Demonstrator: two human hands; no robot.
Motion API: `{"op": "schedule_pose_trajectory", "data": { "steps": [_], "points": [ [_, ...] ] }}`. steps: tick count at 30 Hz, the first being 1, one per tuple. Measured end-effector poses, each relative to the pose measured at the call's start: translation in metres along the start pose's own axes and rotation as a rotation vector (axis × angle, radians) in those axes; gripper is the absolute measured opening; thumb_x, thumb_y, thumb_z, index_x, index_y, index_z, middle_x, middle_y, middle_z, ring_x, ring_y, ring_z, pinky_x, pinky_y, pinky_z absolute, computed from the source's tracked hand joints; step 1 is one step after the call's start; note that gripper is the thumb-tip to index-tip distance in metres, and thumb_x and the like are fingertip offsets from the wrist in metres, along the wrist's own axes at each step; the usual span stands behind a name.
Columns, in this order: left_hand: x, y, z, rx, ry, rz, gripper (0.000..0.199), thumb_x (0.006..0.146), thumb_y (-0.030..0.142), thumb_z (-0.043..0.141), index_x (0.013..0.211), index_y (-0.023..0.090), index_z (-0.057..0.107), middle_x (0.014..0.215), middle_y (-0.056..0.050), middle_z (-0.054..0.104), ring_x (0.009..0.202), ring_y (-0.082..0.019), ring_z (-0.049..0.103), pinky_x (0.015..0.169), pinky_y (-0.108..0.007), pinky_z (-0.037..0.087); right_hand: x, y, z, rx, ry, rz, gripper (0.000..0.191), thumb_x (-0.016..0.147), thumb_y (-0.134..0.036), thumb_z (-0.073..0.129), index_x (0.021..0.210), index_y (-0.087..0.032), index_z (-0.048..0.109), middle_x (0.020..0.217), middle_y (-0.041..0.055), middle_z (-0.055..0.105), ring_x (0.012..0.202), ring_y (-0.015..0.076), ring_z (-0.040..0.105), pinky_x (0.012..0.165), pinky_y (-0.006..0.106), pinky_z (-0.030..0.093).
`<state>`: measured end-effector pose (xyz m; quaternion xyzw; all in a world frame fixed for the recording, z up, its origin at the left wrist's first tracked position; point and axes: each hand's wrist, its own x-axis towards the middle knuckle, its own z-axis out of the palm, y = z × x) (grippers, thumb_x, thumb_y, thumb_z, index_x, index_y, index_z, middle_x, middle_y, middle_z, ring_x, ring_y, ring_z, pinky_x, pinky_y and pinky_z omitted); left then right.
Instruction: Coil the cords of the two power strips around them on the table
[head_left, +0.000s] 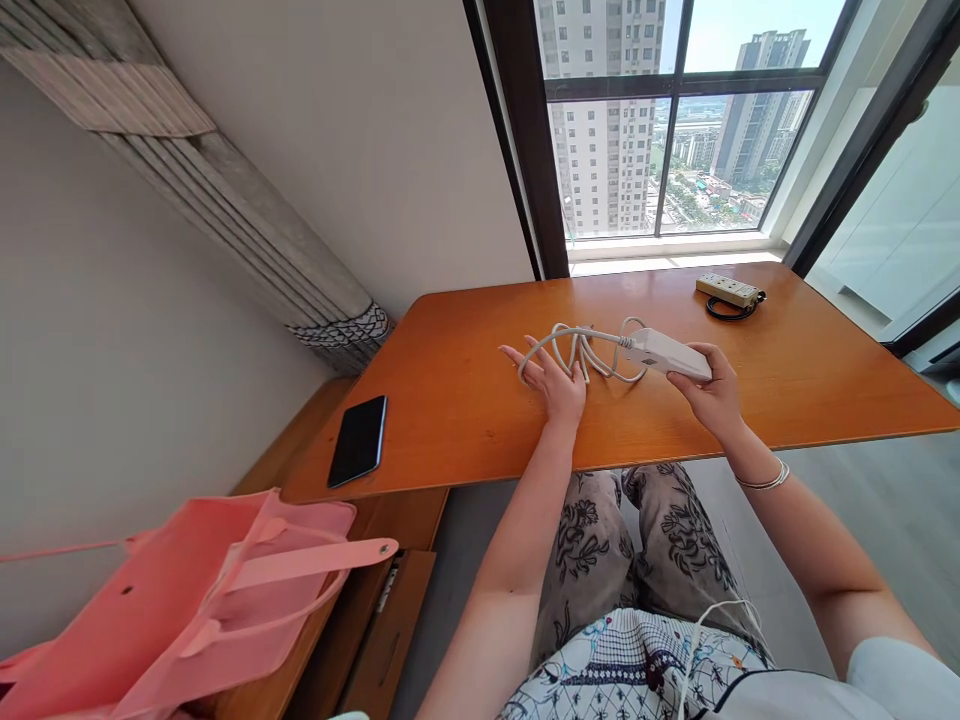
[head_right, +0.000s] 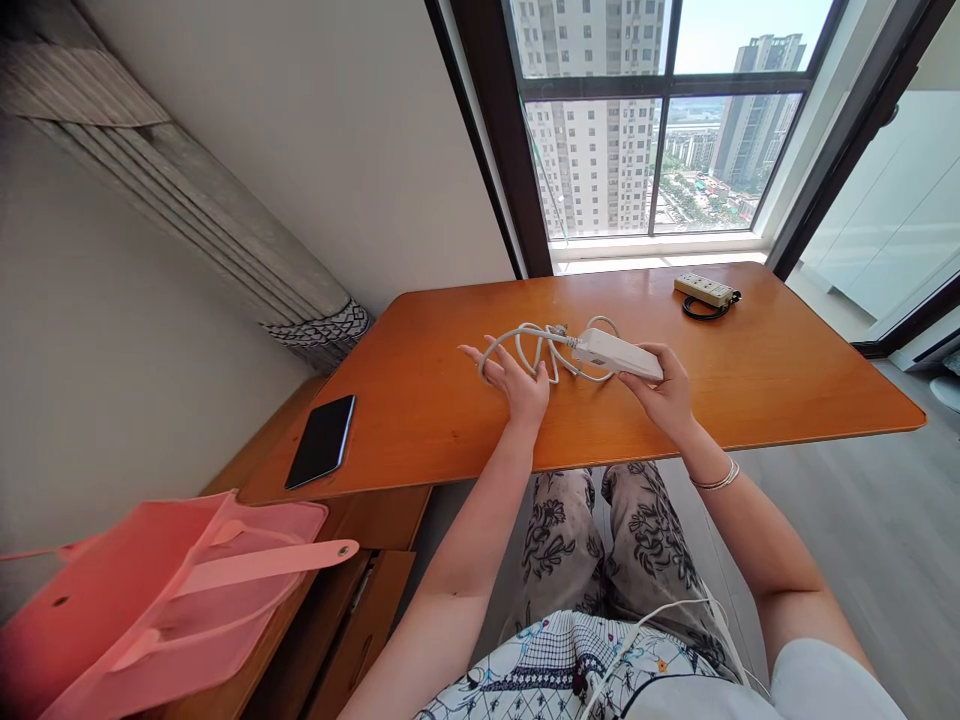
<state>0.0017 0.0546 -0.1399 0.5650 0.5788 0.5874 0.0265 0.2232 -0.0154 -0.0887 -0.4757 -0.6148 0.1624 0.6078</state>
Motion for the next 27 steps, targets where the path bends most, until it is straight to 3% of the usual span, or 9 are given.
{"op": "schedule_pose_trajectory", "data": {
  "steps": [2, 5, 7, 9, 13, 16, 18, 22, 27],
  "points": [
    [0.001, 0.003, -0.003, -0.027, -0.063, 0.112, 0.069, 0.082, 0.029, 0.067, 0.146, 0.015, 0.044, 0.165, -0.021, 0.022, 0.157, -0.035, 0.007, 0.125, -0.059, 0.012, -0.001, 0.004, -0.002, 0.007, 0.035, 0.042, 0.042, 0.073, -0.050, 0.075, 0.102, -0.023, 0.060, 0.094, 0.0028, 0.066, 0.085, 0.0211, 0.061, 0.076, 0.034, 0.052],
    [-0.005, 0.008, -0.004, -0.144, -0.336, 0.352, 0.031, 0.089, 0.034, 0.055, 0.116, 0.023, 0.067, 0.139, -0.014, 0.062, 0.140, -0.029, 0.049, 0.119, -0.052, 0.035, 0.001, 0.017, -0.008, 0.091, 0.173, 0.107, 0.045, 0.073, -0.051, 0.074, 0.104, -0.023, 0.058, 0.094, 0.0022, 0.064, 0.085, 0.0197, 0.060, 0.074, 0.031, 0.051],
    [-0.013, 0.010, -0.003, -0.200, -0.488, 0.467, 0.023, 0.090, 0.037, 0.051, 0.098, 0.026, 0.070, 0.119, -0.011, 0.072, 0.121, -0.026, 0.063, 0.110, -0.048, 0.048, 0.003, 0.027, -0.016, 0.183, 0.287, 0.120, 0.046, 0.073, -0.051, 0.073, 0.104, -0.023, 0.056, 0.095, 0.0019, 0.062, 0.085, 0.0185, 0.060, 0.073, 0.030, 0.050],
    [-0.023, 0.011, -0.005, -0.228, -0.520, 0.529, 0.020, 0.089, 0.038, 0.052, 0.090, 0.026, 0.068, 0.108, -0.010, 0.073, 0.107, -0.024, 0.068, 0.099, -0.044, 0.055, 0.004, 0.036, -0.026, 0.250, 0.382, 0.113, 0.049, 0.070, -0.052, 0.074, 0.104, -0.023, 0.054, 0.095, 0.0016, 0.060, 0.085, 0.0180, 0.060, 0.072, 0.029, 0.049],
    [-0.033, 0.015, -0.013, -0.357, -0.230, 0.564, 0.011, 0.089, 0.034, 0.053, 0.091, 0.025, 0.059, 0.104, -0.009, 0.066, 0.085, -0.018, 0.066, 0.080, -0.036, 0.057, -0.001, 0.048, -0.052, 0.296, 0.478, 0.086, 0.052, 0.061, -0.051, 0.079, 0.099, -0.023, 0.054, 0.089, -0.0003, 0.058, 0.082, 0.0173, 0.060, 0.070, 0.029, 0.048],
    [-0.014, 0.023, -0.020, -0.401, 0.046, 0.440, 0.009, 0.092, 0.031, 0.048, 0.094, 0.024, 0.054, 0.109, -0.009, 0.060, 0.095, -0.019, 0.062, 0.084, -0.037, 0.055, -0.009, 0.054, -0.071, 0.338, 0.539, 0.076, 0.051, 0.056, -0.045, 0.083, 0.095, -0.024, 0.057, 0.086, -0.0022, 0.059, 0.079, 0.0159, 0.060, 0.070, 0.029, 0.048],
    [0.011, 0.027, -0.022, -0.324, 0.079, 0.311, 0.011, 0.093, 0.027, 0.045, 0.095, 0.023, 0.055, 0.112, -0.010, 0.060, 0.108, -0.021, 0.060, 0.088, -0.037, 0.052, -0.015, 0.057, -0.082, 0.387, 0.568, 0.084, 0.051, 0.052, -0.042, 0.085, 0.093, -0.025, 0.060, 0.086, -0.0031, 0.061, 0.078, 0.0153, 0.060, 0.069, 0.028, 0.049],
    [0.058, 0.026, -0.018, -0.159, -0.221, 0.258, 0.015, 0.086, 0.015, 0.053, 0.094, 0.021, 0.064, 0.109, -0.009, 0.068, 0.109, -0.024, 0.062, 0.097, -0.040, 0.048, -0.024, 0.063, -0.098, 0.437, 0.537, 0.109, 0.048, 0.051, -0.042, 0.086, 0.091, -0.026, 0.064, 0.087, -0.0029, 0.064, 0.078, 0.0163, 0.061, 0.069, 0.030, 0.050],
    [0.073, 0.032, -0.002, 0.075, -0.742, 0.447, 0.023, 0.075, 0.023, 0.075, 0.097, 0.021, 0.071, 0.116, -0.010, 0.073, 0.123, -0.032, 0.060, 0.109, -0.045, 0.039, -0.034, 0.066, -0.102, 0.461, 0.459, 0.131, 0.048, 0.049, -0.040, 0.088, 0.090, -0.025, 0.067, 0.083, -0.0023, 0.064, 0.073, 0.0151, 0.059, 0.068, 0.029, 0.049]
  ]
}}
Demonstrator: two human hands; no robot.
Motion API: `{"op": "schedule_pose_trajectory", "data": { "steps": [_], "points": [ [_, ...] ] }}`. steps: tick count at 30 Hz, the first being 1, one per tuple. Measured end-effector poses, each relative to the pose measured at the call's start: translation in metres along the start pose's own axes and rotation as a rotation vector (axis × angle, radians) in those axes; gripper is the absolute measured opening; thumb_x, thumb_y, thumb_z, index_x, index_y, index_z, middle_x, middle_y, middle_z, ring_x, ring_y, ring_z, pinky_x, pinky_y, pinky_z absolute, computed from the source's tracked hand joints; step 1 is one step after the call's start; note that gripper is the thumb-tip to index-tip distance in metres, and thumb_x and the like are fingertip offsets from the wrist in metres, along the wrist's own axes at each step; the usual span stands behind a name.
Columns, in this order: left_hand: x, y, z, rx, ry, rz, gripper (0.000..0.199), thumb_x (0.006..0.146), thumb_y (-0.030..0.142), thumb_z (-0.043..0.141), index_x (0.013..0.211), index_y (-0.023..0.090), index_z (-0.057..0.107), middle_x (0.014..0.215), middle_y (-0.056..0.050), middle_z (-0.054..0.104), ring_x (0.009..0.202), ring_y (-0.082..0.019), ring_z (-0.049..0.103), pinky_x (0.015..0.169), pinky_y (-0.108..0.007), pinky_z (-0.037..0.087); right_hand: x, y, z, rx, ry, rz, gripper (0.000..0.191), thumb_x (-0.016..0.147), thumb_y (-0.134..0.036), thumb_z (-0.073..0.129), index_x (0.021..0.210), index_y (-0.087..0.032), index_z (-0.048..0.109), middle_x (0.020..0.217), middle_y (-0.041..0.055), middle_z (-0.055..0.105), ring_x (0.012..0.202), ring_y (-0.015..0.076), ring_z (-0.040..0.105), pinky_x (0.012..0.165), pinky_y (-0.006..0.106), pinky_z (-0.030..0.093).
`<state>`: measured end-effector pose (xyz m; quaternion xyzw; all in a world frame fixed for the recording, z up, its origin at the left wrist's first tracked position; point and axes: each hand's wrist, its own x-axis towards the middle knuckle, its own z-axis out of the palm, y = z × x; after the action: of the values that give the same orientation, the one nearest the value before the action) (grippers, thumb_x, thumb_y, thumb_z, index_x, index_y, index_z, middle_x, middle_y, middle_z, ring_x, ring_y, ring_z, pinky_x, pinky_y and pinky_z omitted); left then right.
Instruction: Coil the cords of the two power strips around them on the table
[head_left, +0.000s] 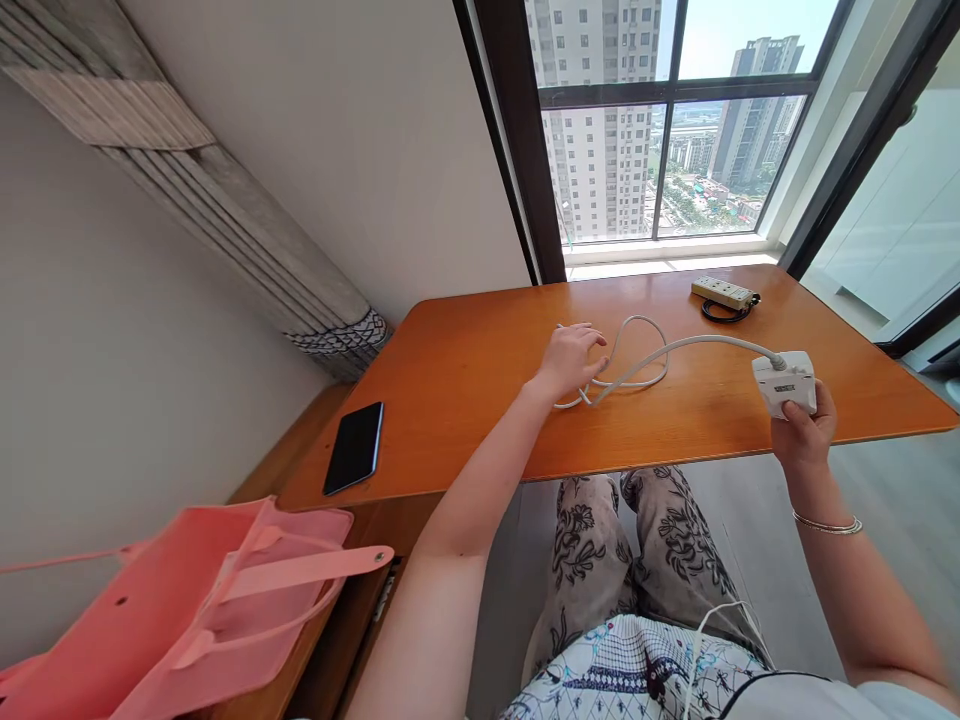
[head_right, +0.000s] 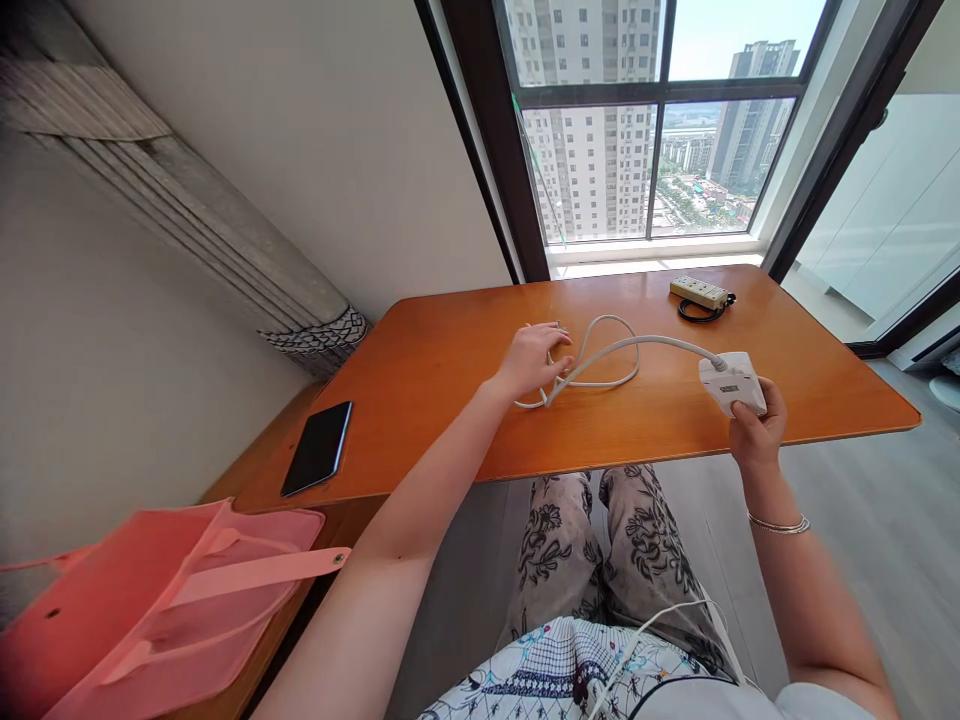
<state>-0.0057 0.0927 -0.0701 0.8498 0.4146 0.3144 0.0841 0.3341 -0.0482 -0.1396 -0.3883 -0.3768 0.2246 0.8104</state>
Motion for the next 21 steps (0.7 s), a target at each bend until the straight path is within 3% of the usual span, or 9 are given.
{"op": "schedule_pose_trajectory", "data": {
  "steps": [2, 5, 7, 9, 12, 14, 16, 18, 21],
  "points": [
    [0.005, 0.009, 0.005, 0.121, -0.223, -0.017, 0.053, 0.069, 0.033, 0.083, 0.118, 0.019, 0.067, 0.125, -0.014, 0.070, 0.124, -0.035, 0.060, 0.109, -0.046, 0.038, -0.003, 0.000, 0.001, 0.010, -0.033, 0.020, 0.048, 0.049, -0.039, 0.089, 0.089, -0.024, 0.068, 0.081, -0.0019, 0.064, 0.071, 0.0145, 0.058, 0.064, 0.027, 0.047],
    [0.010, 0.023, 0.012, 0.341, -0.495, -0.080, 0.102, 0.065, 0.046, 0.086, 0.152, 0.018, 0.039, 0.135, -0.020, 0.063, 0.123, -0.036, 0.061, 0.107, -0.044, 0.039, -0.006, 0.000, 0.006, 0.018, -0.089, 0.042, 0.047, 0.051, -0.040, 0.089, 0.089, -0.024, 0.068, 0.081, -0.0008, 0.064, 0.070, 0.0148, 0.059, 0.062, 0.026, 0.047],
    [0.011, 0.029, 0.016, 0.472, -0.608, -0.100, 0.110, 0.073, 0.047, 0.080, 0.160, 0.018, 0.020, 0.132, -0.021, 0.065, 0.122, -0.034, 0.062, 0.105, -0.042, 0.040, -0.007, -0.001, 0.007, 0.020, -0.113, 0.050, 0.046, 0.053, -0.041, 0.089, 0.091, -0.025, 0.069, 0.081, -0.0005, 0.065, 0.071, 0.0156, 0.060, 0.064, 0.028, 0.049],
    [0.012, 0.030, 0.019, 0.531, -0.654, -0.129, 0.105, 0.080, 0.043, 0.074, 0.161, 0.016, 0.012, 0.126, -0.020, 0.068, 0.118, -0.033, 0.064, 0.099, -0.040, 0.043, -0.007, 0.000, 0.006, 0.009, -0.135, 0.057, 0.046, 0.054, -0.041, 0.089, 0.092, -0.025, 0.069, 0.082, -0.0004, 0.066, 0.071, 0.0164, 0.061, 0.065, 0.029, 0.049],
    [0.012, 0.024, 0.017, 0.503, -0.595, -0.206, 0.079, 0.084, 0.030, 0.069, 0.154, 0.016, 0.035, 0.122, -0.020, 0.070, 0.117, -0.033, 0.065, 0.089, -0.037, 0.048, -0.005, 0.002, 0.001, -0.025, -0.167, 0.073, 0.046, 0.055, -0.041, 0.089, 0.093, -0.025, 0.069, 0.083, -0.0003, 0.067, 0.073, 0.0172, 0.062, 0.067, 0.030, 0.049],
    [0.014, 0.016, 0.011, 0.485, -0.539, -0.247, 0.050, 0.085, 0.025, 0.064, 0.134, 0.016, 0.058, 0.118, -0.020, 0.071, 0.114, -0.034, 0.065, 0.084, -0.037, 0.050, -0.003, 0.003, -0.005, -0.068, -0.173, 0.077, 0.046, 0.056, -0.042, 0.088, 0.093, -0.024, 0.068, 0.084, -0.0001, 0.067, 0.073, 0.0175, 0.062, 0.067, 0.031, 0.049],
    [0.018, 0.003, 0.002, 0.482, -0.502, -0.284, 0.028, 0.089, 0.027, 0.058, 0.114, 0.016, 0.066, 0.112, -0.019, 0.072, 0.108, -0.034, 0.067, 0.081, -0.038, 0.051, 0.000, 0.004, -0.010, -0.140, -0.159, 0.070, 0.048, 0.056, -0.044, 0.087, 0.094, -0.023, 0.067, 0.084, 0.0002, 0.066, 0.073, 0.0178, 0.062, 0.067, 0.031, 0.050],
    [0.022, -0.014, -0.012, 0.448, -0.402, -0.349, 0.022, 0.093, 0.030, 0.053, 0.106, 0.018, 0.065, 0.108, -0.016, 0.073, 0.102, -0.032, 0.069, 0.079, -0.039, 0.051, 0.005, 0.004, -0.015, -0.261, -0.123, 0.051, 0.049, 0.056, -0.046, 0.085, 0.095, -0.022, 0.065, 0.085, 0.0004, 0.066, 0.074, 0.0186, 0.062, 0.068, 0.032, 0.051],
    [0.027, -0.045, -0.042, 0.187, 0.102, -0.511, 0.013, 0.094, 0.027, 0.052, 0.098, 0.018, 0.060, 0.100, -0.011, 0.075, 0.097, -0.025, 0.070, 0.085, -0.035, 0.051, 0.019, 0.004, -0.025, -0.519, -0.025, -0.024, 0.049, 0.058, -0.047, 0.083, 0.097, -0.022, 0.066, 0.090, 0.0016, 0.067, 0.081, 0.0221, 0.064, 0.073, 0.037, 0.053]
  ]
}}
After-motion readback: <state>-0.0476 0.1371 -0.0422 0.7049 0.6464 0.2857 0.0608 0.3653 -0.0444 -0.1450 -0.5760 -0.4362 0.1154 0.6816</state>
